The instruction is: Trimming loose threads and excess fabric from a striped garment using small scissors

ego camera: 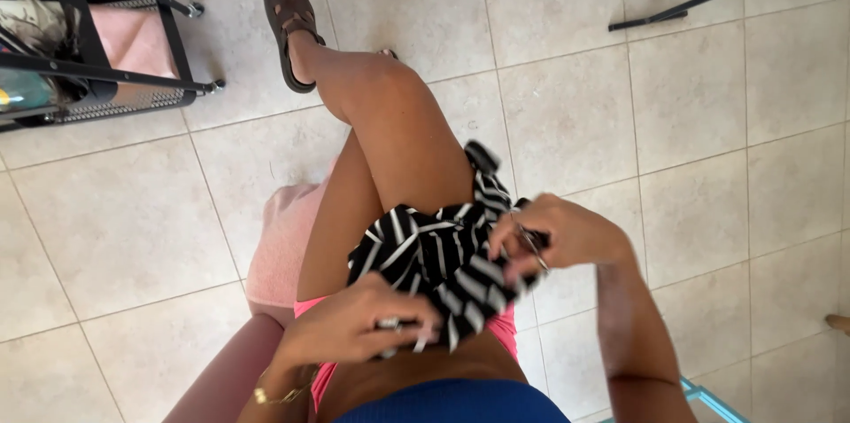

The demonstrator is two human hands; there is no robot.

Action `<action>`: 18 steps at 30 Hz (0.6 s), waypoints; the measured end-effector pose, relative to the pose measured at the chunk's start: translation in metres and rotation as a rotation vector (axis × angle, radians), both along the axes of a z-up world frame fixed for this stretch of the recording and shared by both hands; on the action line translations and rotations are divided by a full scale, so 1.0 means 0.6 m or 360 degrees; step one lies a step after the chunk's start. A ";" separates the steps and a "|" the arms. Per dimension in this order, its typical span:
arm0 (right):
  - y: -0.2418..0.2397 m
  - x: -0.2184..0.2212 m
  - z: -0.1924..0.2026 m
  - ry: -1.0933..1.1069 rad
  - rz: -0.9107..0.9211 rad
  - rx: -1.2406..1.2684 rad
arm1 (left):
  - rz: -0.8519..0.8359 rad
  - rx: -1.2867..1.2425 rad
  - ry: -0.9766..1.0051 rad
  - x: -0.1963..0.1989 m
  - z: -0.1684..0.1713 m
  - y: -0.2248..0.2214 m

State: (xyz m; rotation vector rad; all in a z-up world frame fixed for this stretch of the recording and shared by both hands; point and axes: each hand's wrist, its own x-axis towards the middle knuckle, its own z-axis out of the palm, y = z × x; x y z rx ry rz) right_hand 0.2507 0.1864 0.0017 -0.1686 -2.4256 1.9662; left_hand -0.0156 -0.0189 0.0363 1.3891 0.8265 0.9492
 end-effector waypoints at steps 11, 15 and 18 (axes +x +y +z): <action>-0.065 0.042 0.011 -0.0032 -0.0135 0.0118 | -0.0099 0.0092 -0.0332 0.002 0.001 -0.042; -0.089 0.027 0.063 0.0215 -0.0289 -0.0011 | -0.0223 0.0056 -0.0282 0.007 0.068 -0.037; -0.117 -0.029 0.104 0.0484 0.0067 -0.0340 | -0.0190 -0.0236 0.0116 0.021 0.101 -0.044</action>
